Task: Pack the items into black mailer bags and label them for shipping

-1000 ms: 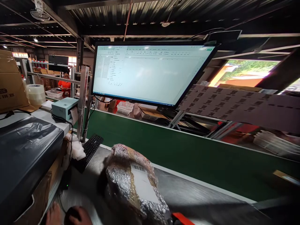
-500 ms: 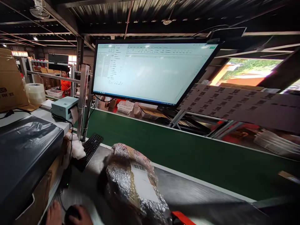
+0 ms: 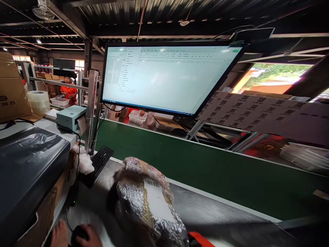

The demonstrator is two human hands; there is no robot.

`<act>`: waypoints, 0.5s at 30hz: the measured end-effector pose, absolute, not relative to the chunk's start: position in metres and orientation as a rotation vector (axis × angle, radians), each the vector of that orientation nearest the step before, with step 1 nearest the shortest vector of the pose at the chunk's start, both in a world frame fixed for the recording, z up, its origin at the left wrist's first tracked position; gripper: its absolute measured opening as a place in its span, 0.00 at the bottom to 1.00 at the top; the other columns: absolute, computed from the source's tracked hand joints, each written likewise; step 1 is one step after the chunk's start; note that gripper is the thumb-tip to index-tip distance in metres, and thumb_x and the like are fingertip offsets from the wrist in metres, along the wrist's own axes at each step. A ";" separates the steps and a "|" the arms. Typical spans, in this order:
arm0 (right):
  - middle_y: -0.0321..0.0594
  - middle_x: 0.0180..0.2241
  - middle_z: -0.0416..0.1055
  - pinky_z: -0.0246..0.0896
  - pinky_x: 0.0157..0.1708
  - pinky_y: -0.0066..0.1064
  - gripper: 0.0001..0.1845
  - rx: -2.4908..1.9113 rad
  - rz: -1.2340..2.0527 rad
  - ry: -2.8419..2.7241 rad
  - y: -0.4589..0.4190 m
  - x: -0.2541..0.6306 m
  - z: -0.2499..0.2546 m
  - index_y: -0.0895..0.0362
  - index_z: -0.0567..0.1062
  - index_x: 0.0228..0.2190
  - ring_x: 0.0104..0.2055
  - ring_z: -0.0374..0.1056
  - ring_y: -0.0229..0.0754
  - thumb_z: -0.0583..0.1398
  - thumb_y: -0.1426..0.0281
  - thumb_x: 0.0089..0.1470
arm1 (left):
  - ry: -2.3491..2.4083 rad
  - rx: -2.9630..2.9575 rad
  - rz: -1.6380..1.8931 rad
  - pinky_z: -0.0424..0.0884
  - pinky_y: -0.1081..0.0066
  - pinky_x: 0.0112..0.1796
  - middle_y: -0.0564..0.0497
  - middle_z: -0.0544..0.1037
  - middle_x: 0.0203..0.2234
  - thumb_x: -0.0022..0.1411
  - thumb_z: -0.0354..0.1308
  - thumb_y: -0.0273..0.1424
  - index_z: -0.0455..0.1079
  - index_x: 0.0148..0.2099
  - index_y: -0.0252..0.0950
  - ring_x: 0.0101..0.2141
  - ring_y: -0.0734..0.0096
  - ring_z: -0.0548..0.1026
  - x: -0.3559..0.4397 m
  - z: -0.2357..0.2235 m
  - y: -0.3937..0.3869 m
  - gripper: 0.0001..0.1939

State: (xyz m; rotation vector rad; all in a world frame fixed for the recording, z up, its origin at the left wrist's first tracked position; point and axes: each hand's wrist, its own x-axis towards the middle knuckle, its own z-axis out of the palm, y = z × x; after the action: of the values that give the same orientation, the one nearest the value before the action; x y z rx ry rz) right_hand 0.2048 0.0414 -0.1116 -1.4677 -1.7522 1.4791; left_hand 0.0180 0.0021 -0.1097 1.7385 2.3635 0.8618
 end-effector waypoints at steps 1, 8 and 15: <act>0.31 0.57 0.79 0.61 0.66 0.56 0.31 -1.469 1.479 -1.744 0.041 0.205 -0.112 0.24 0.79 0.54 0.64 0.72 0.63 0.70 0.49 0.46 | 2.318 1.696 0.923 0.63 0.37 0.68 0.58 0.72 0.67 0.47 0.50 0.33 0.30 0.75 0.55 0.64 0.36 0.71 0.016 -0.111 0.002 0.56; 0.29 0.57 0.79 0.59 0.66 0.57 0.30 -1.450 1.500 -1.723 0.041 0.206 -0.104 0.21 0.78 0.53 0.65 0.71 0.63 0.70 0.50 0.46 | 2.166 1.532 1.142 0.55 0.37 0.72 0.58 0.78 0.62 0.56 0.46 0.34 0.32 0.76 0.53 0.67 0.39 0.68 0.008 -0.137 0.000 0.48; 0.32 0.56 0.79 0.62 0.66 0.57 0.28 -1.409 1.491 -1.732 0.042 0.204 -0.095 0.23 0.78 0.54 0.63 0.73 0.62 0.66 0.46 0.49 | 2.205 1.540 1.018 0.59 0.36 0.71 0.52 0.86 0.51 0.53 0.46 0.36 0.62 0.71 0.58 0.64 0.37 0.73 0.001 -0.144 0.007 0.42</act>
State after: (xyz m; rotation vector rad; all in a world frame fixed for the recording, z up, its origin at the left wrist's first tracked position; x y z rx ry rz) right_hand 0.2035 0.0415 -0.0953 -1.4093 -1.7319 1.4911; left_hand 0.0006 0.0071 -0.1437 1.5401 2.2053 1.0179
